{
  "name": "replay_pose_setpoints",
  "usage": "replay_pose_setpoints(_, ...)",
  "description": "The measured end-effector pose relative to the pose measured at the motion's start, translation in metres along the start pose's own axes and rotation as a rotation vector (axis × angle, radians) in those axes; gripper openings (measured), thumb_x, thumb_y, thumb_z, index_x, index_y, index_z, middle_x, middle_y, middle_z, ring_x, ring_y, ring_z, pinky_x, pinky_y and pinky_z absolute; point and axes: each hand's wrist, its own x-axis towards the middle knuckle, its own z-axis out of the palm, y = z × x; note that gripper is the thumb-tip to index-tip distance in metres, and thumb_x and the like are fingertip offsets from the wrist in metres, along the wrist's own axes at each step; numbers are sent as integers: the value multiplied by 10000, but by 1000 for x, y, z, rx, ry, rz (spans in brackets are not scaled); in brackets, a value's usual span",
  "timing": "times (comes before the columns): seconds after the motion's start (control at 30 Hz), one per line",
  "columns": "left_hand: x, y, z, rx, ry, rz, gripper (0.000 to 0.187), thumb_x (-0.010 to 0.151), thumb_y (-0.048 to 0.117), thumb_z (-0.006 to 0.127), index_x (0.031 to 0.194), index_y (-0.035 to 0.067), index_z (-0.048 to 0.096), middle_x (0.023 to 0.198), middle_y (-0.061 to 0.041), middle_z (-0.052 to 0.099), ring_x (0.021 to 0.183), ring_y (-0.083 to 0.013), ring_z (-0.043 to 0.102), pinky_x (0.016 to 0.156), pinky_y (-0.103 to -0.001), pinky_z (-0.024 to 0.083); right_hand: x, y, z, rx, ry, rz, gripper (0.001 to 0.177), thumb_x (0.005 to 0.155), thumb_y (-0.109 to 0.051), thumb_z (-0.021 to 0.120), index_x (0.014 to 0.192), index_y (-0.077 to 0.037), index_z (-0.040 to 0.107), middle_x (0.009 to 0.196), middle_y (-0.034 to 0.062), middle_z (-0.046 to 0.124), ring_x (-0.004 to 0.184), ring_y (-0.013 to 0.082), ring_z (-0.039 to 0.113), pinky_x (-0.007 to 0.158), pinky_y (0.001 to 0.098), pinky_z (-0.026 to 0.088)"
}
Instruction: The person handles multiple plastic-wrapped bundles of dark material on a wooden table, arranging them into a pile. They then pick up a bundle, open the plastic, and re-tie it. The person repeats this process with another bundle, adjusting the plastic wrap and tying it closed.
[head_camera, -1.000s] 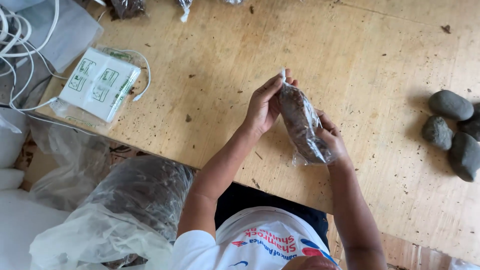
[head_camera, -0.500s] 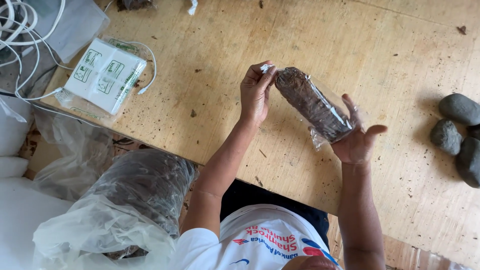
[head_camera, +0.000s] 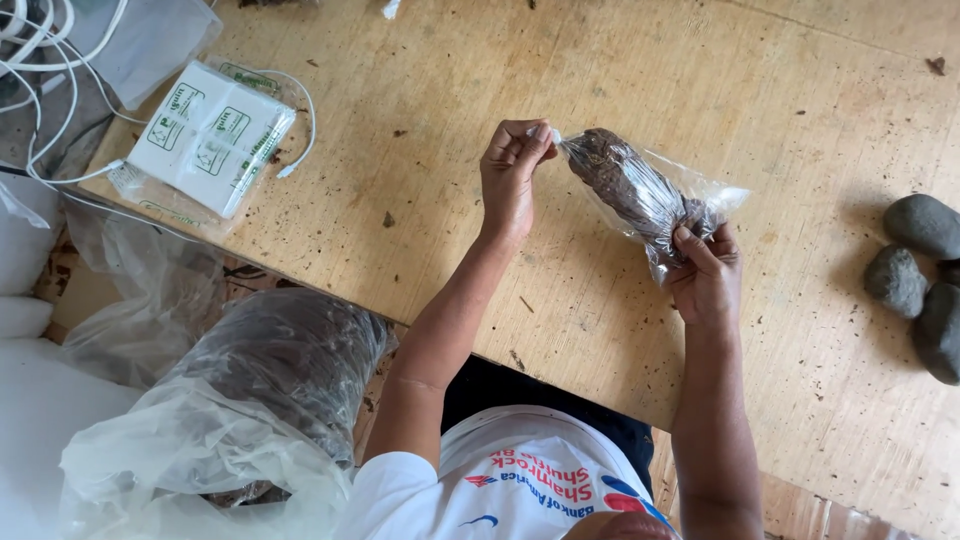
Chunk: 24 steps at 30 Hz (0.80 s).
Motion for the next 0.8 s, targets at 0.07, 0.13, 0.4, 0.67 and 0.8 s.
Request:
replay_pose_setpoints(0.07,0,0,0,-3,-5,2,136,965,186,757,1048,87,716,838,-71,713,817,-104,708,810,-249,589,-6,-7,16,6,-7,-14,228,939,112,674,1049,-84,634,942,64,718,795,207,776,662,347,687)
replay_pose_setpoints(0.13,-1,2,-1,-8,-16,-3,130,978,209,744,1043,101,715,847,-84,722,812,-111,712,808,-260,588,-8,-7,21,11,-4,-32,216,945,113,669,1026,-85,639,922,67,717,801,208,780,667,336,691)
replay_pose_setpoints(0.4,-26,-10,15,-97,-252,-479,1114,766,100,857,1614,315,167,1382,-66,501,1222,-216,537,934,-481,580,-20,-7,36,-84,-23,-59,300,865,32,757,1129,-59,646,1038,104,710,916,188,700,780,318,627)
replay_pose_setpoints(0.67,-21,-35,11,-136,51,-376,397,876,69,835,1152,221,594,1087,-30,638,954,-227,723,800,-466,687,-22,-11,41,-41,-197,-117,501,925,48,690,1375,-92,519,1175,115,680,1034,246,742,882,420,666)
replay_pose_setpoints(0.8,-19,-66,-8,-190,23,-474,339,891,97,835,1129,198,616,1116,-57,677,961,-280,748,789,-476,699,-15,0,28,-46,-154,-72,428,961,96,635,1348,-51,527,950,145,702,829,344,773,731,464,697)
